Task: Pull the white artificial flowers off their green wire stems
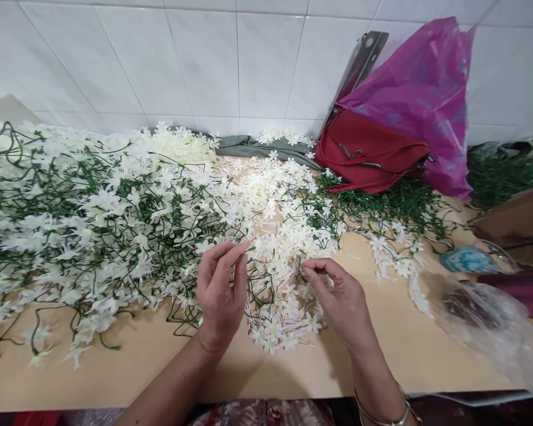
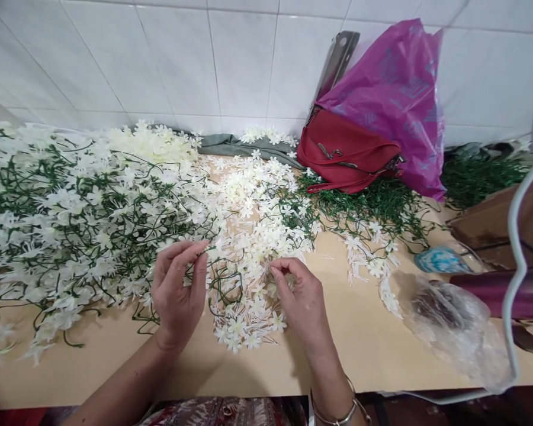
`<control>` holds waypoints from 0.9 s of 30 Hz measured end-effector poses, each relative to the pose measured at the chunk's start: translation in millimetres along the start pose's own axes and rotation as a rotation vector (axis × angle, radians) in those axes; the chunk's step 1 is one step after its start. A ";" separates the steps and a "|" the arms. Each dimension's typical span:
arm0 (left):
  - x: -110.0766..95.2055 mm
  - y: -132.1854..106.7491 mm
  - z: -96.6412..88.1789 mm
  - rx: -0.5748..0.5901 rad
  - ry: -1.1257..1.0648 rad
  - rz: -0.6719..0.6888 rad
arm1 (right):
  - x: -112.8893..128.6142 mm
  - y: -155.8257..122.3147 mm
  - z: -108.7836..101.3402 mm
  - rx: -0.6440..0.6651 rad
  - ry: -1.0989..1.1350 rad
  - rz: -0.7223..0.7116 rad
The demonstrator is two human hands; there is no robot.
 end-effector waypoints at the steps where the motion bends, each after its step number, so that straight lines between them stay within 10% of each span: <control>1: -1.0 1.2 -2.5 -0.027 0.035 0.010 | 2.2 1.1 1.6 0.006 -0.022 -0.028; 11: -39.0 -27.5 8.5 0.223 -0.146 0.055 | 24.8 22.0 41.6 0.102 -0.513 -0.392; 18: -34.6 -32.5 30.4 0.405 -0.224 -0.085 | 15.0 19.2 6.3 -0.018 -0.147 -0.197; 23: -32.0 -44.6 40.7 0.493 -0.337 -0.155 | 23.3 -14.9 7.3 0.218 0.019 -0.107; 27: -25.5 -51.0 41.5 0.490 -0.370 -0.232 | 19.8 -22.3 3.2 0.170 -0.026 -0.097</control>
Point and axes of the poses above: each hand's wrist, its own y-axis towards the middle knuckle, its own z-axis out of the palm, x = y × z, the point moved 8 cm from there along y, towards the middle knuckle, and after that the axes turned 12 degrees about -x, right-handed, at the moved point
